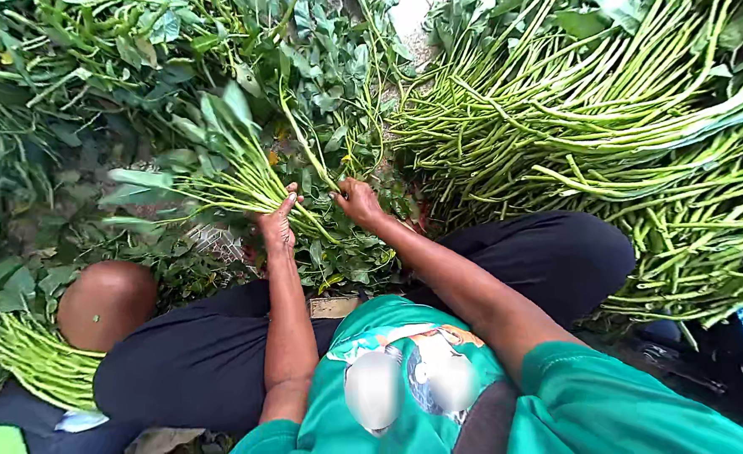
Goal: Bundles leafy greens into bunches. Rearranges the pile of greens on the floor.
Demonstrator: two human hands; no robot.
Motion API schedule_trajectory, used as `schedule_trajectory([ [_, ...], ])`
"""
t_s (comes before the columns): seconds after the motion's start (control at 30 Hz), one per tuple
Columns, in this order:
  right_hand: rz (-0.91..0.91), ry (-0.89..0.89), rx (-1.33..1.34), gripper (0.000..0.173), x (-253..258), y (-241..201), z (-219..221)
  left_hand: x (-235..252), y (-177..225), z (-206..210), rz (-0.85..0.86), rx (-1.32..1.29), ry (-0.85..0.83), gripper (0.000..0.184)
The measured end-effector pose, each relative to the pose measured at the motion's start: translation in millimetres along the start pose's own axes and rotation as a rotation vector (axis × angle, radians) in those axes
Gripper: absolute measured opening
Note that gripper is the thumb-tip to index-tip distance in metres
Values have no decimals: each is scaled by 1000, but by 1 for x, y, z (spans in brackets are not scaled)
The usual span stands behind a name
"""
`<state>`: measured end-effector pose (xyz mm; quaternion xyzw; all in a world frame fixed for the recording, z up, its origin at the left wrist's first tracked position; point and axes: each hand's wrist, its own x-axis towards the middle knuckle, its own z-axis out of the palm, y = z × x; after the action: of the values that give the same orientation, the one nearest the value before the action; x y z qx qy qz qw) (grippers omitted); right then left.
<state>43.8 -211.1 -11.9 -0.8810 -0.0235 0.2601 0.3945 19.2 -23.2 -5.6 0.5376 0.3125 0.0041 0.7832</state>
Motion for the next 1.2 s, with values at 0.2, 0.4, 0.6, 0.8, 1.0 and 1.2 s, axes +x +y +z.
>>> schedule_trajectory([
  [0.2, -203, -109, -280, 26, -35, -37, 31, -4, -3, -4, -19, 53, 101, 59],
  [0.4, -339, -51, -220, 29, -59, -26, 30, -5, 4, -15, -23, 126, 272, 50],
  [0.6, -519, -115, -262, 18, -107, -15, 14, -2, 2, -25, 37, 207, 292, 59],
  [0.8, -112, -493, -523, 33, -125, -7, -10, 0, 19, -30, 129, 131, 218, 50],
  [1.0, -369, -223, -283, 44, -72, -13, 7, -2, 18, -25, 145, 94, 0, 37],
  [1.2, -452, -174, -190, 31, -85, -3, 12, 0, 21, -28, 70, -111, 62, 25],
])
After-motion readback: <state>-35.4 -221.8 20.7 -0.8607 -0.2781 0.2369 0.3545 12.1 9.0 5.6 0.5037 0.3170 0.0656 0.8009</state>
